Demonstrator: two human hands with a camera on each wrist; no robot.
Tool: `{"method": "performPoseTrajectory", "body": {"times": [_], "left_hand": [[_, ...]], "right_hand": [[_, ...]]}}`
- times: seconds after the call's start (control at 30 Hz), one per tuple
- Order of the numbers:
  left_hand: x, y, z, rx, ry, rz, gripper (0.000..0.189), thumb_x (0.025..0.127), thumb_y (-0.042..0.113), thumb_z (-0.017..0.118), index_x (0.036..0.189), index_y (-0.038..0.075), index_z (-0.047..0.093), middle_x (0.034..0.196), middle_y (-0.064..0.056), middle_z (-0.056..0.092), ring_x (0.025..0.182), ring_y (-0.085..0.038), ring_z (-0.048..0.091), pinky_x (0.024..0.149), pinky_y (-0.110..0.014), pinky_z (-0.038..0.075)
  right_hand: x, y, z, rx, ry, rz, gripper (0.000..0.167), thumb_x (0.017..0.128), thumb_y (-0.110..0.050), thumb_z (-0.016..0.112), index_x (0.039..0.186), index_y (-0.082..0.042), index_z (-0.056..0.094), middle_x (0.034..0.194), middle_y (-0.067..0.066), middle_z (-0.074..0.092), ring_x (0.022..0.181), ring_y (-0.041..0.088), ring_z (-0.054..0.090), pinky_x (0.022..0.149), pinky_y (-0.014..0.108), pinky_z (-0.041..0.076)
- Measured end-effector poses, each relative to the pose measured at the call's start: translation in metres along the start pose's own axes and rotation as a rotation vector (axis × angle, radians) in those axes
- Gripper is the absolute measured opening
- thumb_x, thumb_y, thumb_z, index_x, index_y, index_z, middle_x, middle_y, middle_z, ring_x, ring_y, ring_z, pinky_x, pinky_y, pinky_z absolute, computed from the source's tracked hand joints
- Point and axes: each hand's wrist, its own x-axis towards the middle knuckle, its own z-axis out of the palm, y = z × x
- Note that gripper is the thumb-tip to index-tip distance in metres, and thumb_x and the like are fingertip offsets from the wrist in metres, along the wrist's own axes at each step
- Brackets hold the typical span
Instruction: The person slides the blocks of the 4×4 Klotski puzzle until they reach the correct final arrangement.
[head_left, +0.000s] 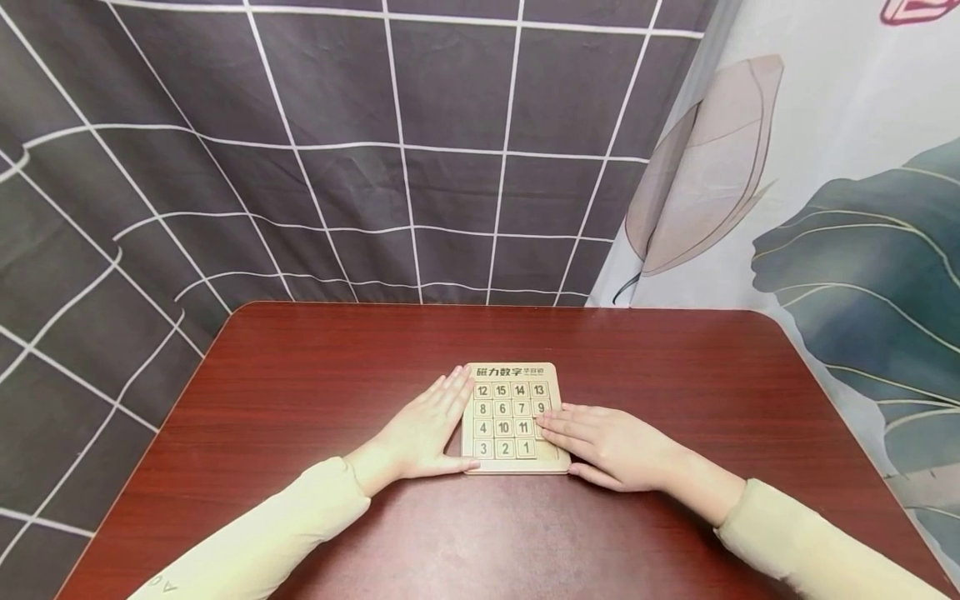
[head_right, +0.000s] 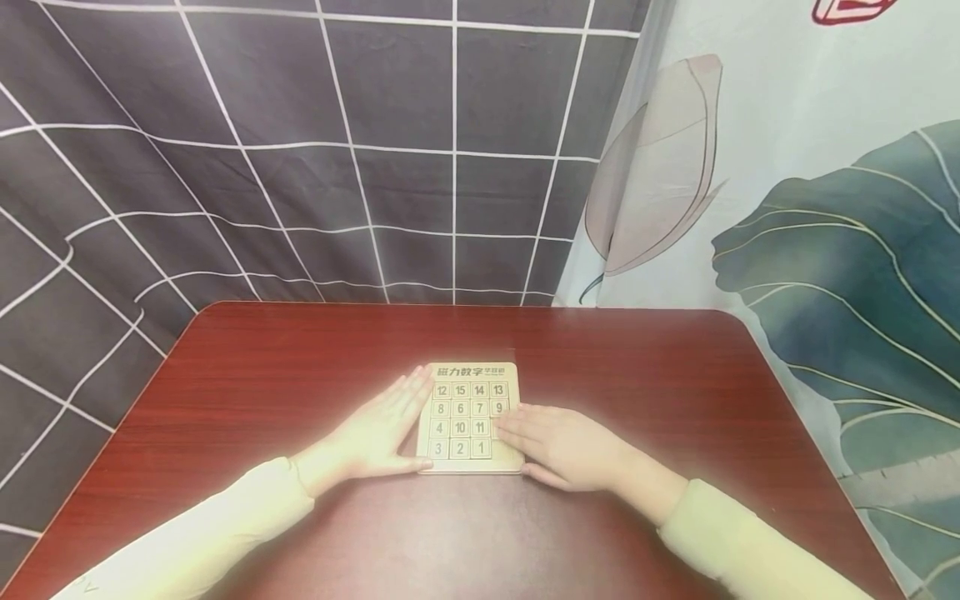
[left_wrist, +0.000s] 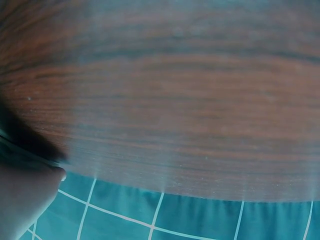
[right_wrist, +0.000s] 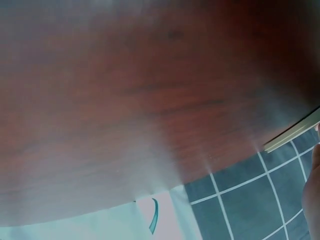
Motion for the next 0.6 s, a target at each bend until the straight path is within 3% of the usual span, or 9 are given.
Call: {"method": "performPoseTrajectory", "body": {"times": [0.33,0.6], "left_hand": [[0.001,-0.002,0.006,0.01,0.015,0.002,0.115,0.094,0.071,0.062,0.165,-0.009,0.021,0.176,-0.026,0.015,0.165,-0.038,0.018,0.135,-0.047,0.025],[0.001,-0.002,0.005,-0.01,0.013,-0.003,0.115,0.093,0.07,0.064,0.165,-0.009,0.021,0.176,-0.026,0.016,0.165,-0.038,0.018,0.135,-0.048,0.025]], "right_hand": [[0.002,-0.001,0.0,0.034,0.009,0.013,0.058,0.097,-0.032,0.072,0.146,-0.003,0.063,0.149,0.011,0.066,0.139,0.026,0.063,0.115,0.043,0.049],[0.013,-0.017,0.0,0.002,0.007,-0.078,0.059,0.099,-0.036,0.069,0.147,-0.001,0.061,0.15,0.011,0.065,0.141,0.024,0.062,0.117,0.04,0.049]]}}
